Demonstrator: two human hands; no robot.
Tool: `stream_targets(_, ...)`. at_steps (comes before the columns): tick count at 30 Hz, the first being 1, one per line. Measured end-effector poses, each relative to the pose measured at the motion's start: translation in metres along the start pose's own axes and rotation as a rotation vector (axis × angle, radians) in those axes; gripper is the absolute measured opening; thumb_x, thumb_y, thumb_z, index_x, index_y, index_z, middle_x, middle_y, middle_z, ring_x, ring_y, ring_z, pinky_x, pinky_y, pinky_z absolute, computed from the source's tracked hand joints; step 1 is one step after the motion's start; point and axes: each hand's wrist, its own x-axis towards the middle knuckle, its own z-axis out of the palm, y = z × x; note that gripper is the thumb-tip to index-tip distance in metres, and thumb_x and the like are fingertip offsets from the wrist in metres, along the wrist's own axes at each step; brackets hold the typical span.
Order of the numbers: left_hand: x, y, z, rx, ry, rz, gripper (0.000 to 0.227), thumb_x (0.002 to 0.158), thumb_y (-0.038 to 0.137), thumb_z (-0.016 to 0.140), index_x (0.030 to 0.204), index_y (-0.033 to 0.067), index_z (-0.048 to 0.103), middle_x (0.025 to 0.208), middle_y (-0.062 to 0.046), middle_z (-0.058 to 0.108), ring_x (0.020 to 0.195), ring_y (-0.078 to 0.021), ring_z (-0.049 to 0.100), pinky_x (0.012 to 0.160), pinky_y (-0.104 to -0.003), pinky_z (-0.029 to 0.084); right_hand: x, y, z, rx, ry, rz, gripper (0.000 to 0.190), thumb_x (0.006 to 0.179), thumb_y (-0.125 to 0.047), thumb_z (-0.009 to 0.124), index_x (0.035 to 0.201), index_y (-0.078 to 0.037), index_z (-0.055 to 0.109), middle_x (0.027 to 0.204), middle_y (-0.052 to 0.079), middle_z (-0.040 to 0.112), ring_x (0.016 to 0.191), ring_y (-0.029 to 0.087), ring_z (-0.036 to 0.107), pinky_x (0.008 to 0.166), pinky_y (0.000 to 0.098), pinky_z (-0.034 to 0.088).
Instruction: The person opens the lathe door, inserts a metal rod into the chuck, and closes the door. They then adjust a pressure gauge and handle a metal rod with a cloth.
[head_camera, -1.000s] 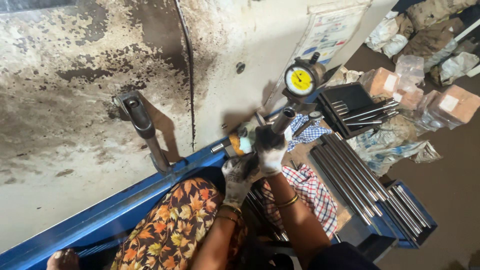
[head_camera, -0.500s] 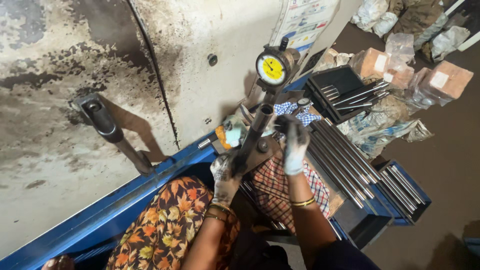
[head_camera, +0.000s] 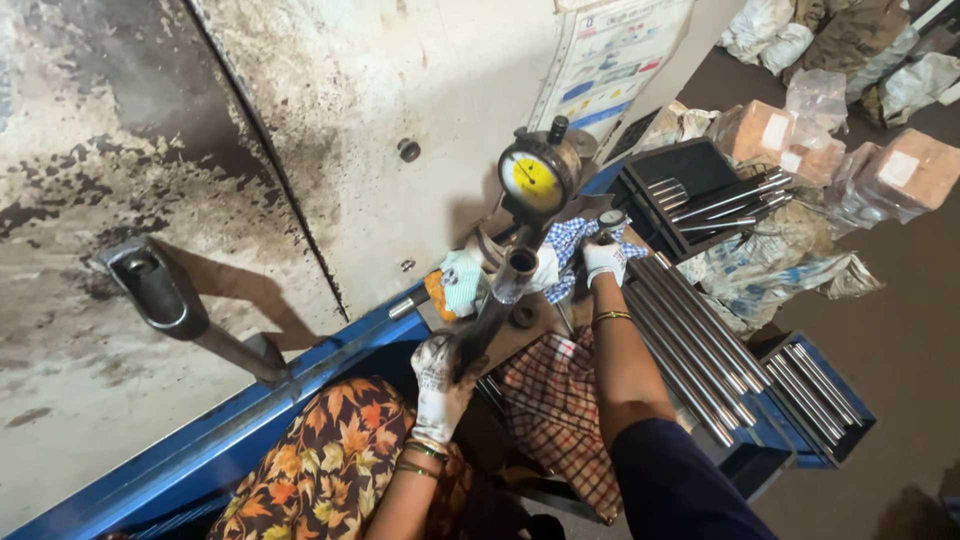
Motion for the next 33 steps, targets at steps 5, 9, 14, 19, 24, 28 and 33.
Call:
stream_targets(5,0.015,0.004,-0.005,0.02,-0.033,0.013,0.037,0.074,0.017,0.081,0.109,0.0091,0.07,0.094,-0.01,0.066,0.094,-0.0346,0.062,0.084,-0.048,0.046,0.006,-0.001,0.003,-0.037,-0.043,0.196,0.055,0.077,-0.05,0.079,0.116,-0.011,0.076,0.114,0.017,0.075,0.106,0.034,0.072,0.094,0.0432,0.055)
stream_targets(9,0.02,0.006,-0.005,-0.015,-0.016,0.001,0.039,0.073,0.018,0.081,0.109,0.0087,0.071,0.09,-0.009,0.066,0.09,-0.0331,0.063,0.082,-0.047,0.049,0.013,0.004,0.003,0.068,-0.009,0.188,0.059,0.075,-0.047,0.083,0.115,-0.006,0.076,0.113,0.016,0.074,0.104,0.029,0.072,0.092,0.0412,0.055)
stream_targets(14,0.02,0.008,-0.006,-0.037,0.031,0.03,0.037,0.076,0.017,0.08,0.11,0.0078,0.07,0.094,-0.01,0.066,0.092,-0.0326,0.064,0.083,-0.046,0.049,0.013,0.01,0.0,0.674,-0.14,0.264,0.038,0.087,-0.036,0.075,0.108,-0.005,0.071,0.083,0.008,0.069,0.073,0.024,0.064,0.064,0.0404,0.051)
stream_targets(19,0.017,0.01,-0.006,-0.018,0.005,0.019,0.037,0.076,0.02,0.08,0.109,0.0062,0.07,0.092,-0.011,0.067,0.093,-0.0359,0.063,0.084,-0.049,0.047,0.011,0.017,-0.023,1.156,-0.341,0.248,0.022,0.098,-0.035,0.069,0.107,-0.015,0.069,0.081,-0.001,0.064,0.068,0.016,0.058,0.059,0.0299,0.048)
stream_targets(24,0.018,0.011,-0.008,0.049,-0.052,-0.035,0.036,0.077,0.024,0.08,0.109,0.0099,0.072,0.09,-0.012,0.069,0.09,-0.0366,0.063,0.081,-0.05,0.048,-0.009,0.014,-0.062,1.302,-0.41,-0.041,0.018,0.1,-0.026,0.069,0.114,-0.015,0.069,0.087,-0.002,0.066,0.072,0.012,0.06,0.063,0.0264,0.05)
stream_targets(28,0.019,0.023,-0.016,0.056,-0.097,-0.106,0.041,0.074,0.023,0.079,0.113,0.0113,0.071,0.091,-0.012,0.069,0.089,-0.0363,0.065,0.078,-0.049,0.05,-0.036,-0.019,-0.122,1.101,-0.33,-0.387,0.019,0.101,-0.02,0.07,0.118,-0.013,0.067,0.088,-0.001,0.064,0.071,0.01,0.058,0.062,0.0246,0.047)
stream_targets(33,0.021,0.054,-0.042,-0.006,0.161,0.102,0.059,0.083,0.024,0.077,0.133,0.0007,0.056,0.119,-0.021,0.065,0.105,-0.0394,0.064,0.089,-0.046,0.051,-0.116,-0.099,-0.219,0.913,-0.116,-0.604,0.02,0.103,-0.017,0.071,0.118,-0.004,0.067,0.097,-0.001,0.069,0.078,0.007,0.058,0.068,0.0209,0.047)
